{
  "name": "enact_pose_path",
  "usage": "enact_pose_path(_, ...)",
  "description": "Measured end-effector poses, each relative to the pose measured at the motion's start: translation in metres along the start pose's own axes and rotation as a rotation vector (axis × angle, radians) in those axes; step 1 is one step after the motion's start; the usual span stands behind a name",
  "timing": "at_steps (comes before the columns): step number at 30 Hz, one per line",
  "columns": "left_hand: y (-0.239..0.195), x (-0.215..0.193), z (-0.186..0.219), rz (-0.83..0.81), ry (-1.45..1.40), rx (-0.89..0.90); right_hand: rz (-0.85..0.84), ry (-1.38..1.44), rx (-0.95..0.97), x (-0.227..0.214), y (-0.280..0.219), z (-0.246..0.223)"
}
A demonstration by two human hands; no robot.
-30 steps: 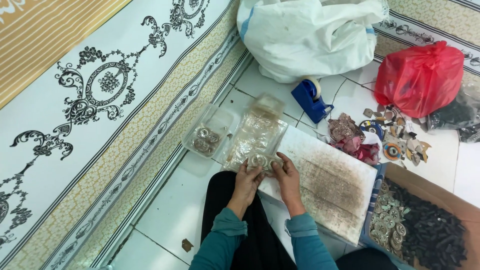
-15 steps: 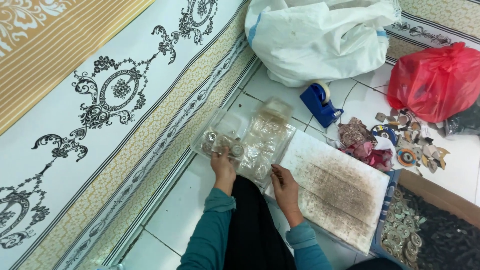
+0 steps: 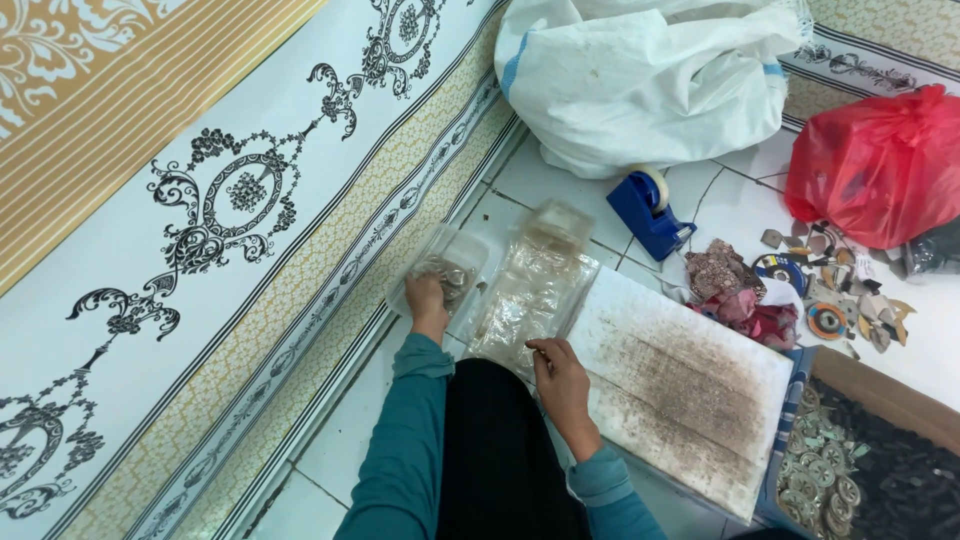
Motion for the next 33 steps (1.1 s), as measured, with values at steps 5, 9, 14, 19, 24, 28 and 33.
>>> enact_pose_path(5,-0.055,0.004,0.044,-0.031,0.352,0.132,-0.046,-0.042,0.034,0.000,-0.001,-0.005)
enact_pose_path(9,-0.152,0.036,0.118,-0.169,0.306,0.370,0.020,0.119,0.119,-0.022,0.006,-0.001)
enact_pose_path(14,-0.232,0.112,0.088,-0.479,0.258,0.605,0.217,0.229,0.218,-0.062,0.028,0.052)
enact_pose_path(19,-0.311,0.175,0.053,-0.766,0.207,0.749,0.419,0.175,0.264,-0.127,0.041,0.096)
enact_pose_path(24,-0.345,0.188,0.019,-0.791,0.451,1.091,0.614,0.057,0.263,-0.192,0.047,0.129)
enact_pose_path(28,-0.348,0.188,0.008,-0.812,0.492,1.179,0.706,-0.127,0.173,-0.221,0.082,0.198)
enact_pose_path(33,-0.352,0.195,-0.008,-0.879,0.698,1.231,0.014,-0.624,0.650,-0.226,0.133,0.218)
Point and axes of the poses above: each hand's wrist, its own y-axis towards the middle knuckle, its own x-axis out of the palm, z = x × y, the point moved 5 cm from there along y, towards the middle knuckle, and after that the axes turned 10 degrees about x, right-handed, at the moved point
